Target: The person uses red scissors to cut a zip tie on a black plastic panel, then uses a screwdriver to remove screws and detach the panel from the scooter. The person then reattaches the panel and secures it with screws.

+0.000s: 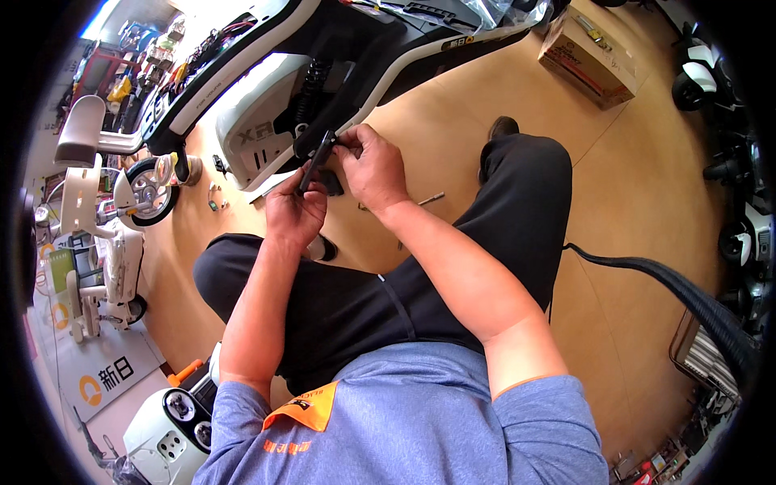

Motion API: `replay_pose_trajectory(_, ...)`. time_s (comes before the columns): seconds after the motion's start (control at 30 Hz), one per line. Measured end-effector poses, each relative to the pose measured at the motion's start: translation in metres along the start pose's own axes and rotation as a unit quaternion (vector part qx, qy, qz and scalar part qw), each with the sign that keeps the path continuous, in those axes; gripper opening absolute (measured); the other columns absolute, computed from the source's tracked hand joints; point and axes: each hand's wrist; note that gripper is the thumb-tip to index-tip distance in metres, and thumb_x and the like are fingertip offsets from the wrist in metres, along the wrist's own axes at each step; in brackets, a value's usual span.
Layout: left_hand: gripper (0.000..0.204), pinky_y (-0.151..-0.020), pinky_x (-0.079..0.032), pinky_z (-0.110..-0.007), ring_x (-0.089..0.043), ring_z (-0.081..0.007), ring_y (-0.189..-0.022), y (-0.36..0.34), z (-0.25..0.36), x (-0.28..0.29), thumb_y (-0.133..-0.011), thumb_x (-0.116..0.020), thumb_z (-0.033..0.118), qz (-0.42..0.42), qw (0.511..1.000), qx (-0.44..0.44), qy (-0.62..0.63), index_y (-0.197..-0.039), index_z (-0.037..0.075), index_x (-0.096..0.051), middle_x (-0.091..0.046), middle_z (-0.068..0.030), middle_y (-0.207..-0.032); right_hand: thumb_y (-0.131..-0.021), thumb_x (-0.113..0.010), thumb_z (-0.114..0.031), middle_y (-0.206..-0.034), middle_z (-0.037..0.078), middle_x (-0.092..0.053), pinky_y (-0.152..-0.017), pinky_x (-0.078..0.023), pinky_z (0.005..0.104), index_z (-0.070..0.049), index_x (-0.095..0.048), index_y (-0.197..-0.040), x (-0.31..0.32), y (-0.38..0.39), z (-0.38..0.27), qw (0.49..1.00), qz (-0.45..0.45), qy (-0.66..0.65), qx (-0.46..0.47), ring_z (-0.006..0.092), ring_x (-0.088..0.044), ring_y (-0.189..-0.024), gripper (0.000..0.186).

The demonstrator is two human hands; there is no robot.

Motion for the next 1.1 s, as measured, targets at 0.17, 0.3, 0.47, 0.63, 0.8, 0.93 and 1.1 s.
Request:
replay_pose_trajectory(0.17,0.021,-0.06,-0.054,-0.024,-0.061,-0.0165,-0.074,-0.015,-0.003,0.01,-0.103,-0.06,0.014,0.033,0.999,0.013,-0.038,-0.119,0.001,-0.065,-0.065,-0.0079,-0.092,-0.086,-0.078,-0.01,-0.09,0.012,-0.074,-0.077,-0.055,0.0466,-0.005,-0.07,-0.097,-0.006,0.0,0.024,0.994,0.041,0.072,0.077,0.0359,-0.07,-0.085,0.015)
replay_pose_trajectory(0.3,0.018,-0.059,-0.054,-0.026,-0.061,-0.0165,-0.072,-0.031,-0.01,0.029,-0.101,-0.059,0.012,0.073,0.992,-0.007,-0.105,-0.116,0.004,-0.065,-0.067,-0.0065,-0.091,-0.085,-0.077,-0.011,-0.091,0.014,-0.075,-0.08,-0.055,0.0475,-0.005,-0.071,-0.098,-0.017,0.002,0.052,0.992,0.055,0.117,0.009,0.0377,-0.071,-0.088,0.015)
replay_pose_trajectory(0.47,0.007,-0.059,-0.052,-0.032,-0.061,-0.02,-0.079,-0.084,-0.014,0.055,-0.096,-0.064,0.011,0.113,0.964,-0.05,-0.236,-0.102,0.009,-0.062,-0.062,-0.006,-0.092,-0.087,-0.073,-0.008,-0.095,0.016,-0.077,-0.084,-0.056,0.0415,-0.003,-0.072,-0.102,-0.065,-0.004,0.135,0.975,0.141,0.009,-0.172,0.0325,-0.074,-0.091,0.016)
replay_pose_trajectory(0.63,0.01,-0.065,-0.054,-0.038,-0.062,-0.0204,-0.086,-0.128,-0.005,0.085,-0.097,-0.066,0.011,0.096,0.956,-0.05,-0.273,-0.107,0.01,-0.063,-0.064,-0.0052,-0.1,-0.089,-0.069,-0.002,-0.094,0.011,-0.078,-0.085,-0.056,0.0347,-0.002,-0.072,-0.103,-0.076,-0.026,0.184,0.962,0.146,-0.099,-0.206,0.0221,-0.073,-0.089,0.015)
replay_pose_trajectory(0.8,0.028,-0.065,-0.052,-0.031,-0.06,-0.0176,-0.09,-0.149,0.014,0.075,-0.1,-0.055,0.011,0.063,0.949,-0.056,-0.303,-0.125,0.008,-0.065,-0.066,-0.0056,-0.109,-0.087,-0.068,0.004,-0.09,0.006,-0.074,-0.083,-0.054,0.032,-0.001,-0.071,-0.101,-0.102,-0.054,0.212,0.953,0.143,-0.209,-0.169,0.0176,-0.068,-0.086,0.015)
replay_pose_trajectory(0.93,0.03,-0.069,-0.052,-0.032,-0.061,-0.017,-0.094,-0.149,0.029,0.083,-0.097,-0.057,0.011,0.077,0.932,-0.085,-0.343,-0.125,0.009,-0.066,-0.065,-0.0055,-0.112,-0.086,-0.069,0.004,-0.089,0.004,-0.073,-0.08,-0.053,0.0294,-0.001,-0.071,-0.1,-0.113,-0.056,0.202,0.956,0.124,-0.205,-0.169,0.0141,-0.066,-0.083,0.015)
replay_pose_trajectory(1.1,0.026,-0.072,-0.053,-0.032,-0.062,-0.0146,-0.098,-0.151,0.011,0.075,-0.098,-0.056,0.009,0.127,0.91,-0.127,-0.374,-0.121,0.011,-0.068,-0.066,-0.0017,-0.115,-0.087,-0.069,0.004,-0.089,0.002,-0.071,-0.08,-0.052,0.028,-0.001,-0.07,-0.1,-0.114,-0.058,0.203,0.954,0.152,-0.201,-0.164,0.0117,-0.064,-0.083,0.014)
Point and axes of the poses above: each hand's wrist, its own y-axis away from the middle knuckle, its own x-axis out of the back of the hand, z = x × y
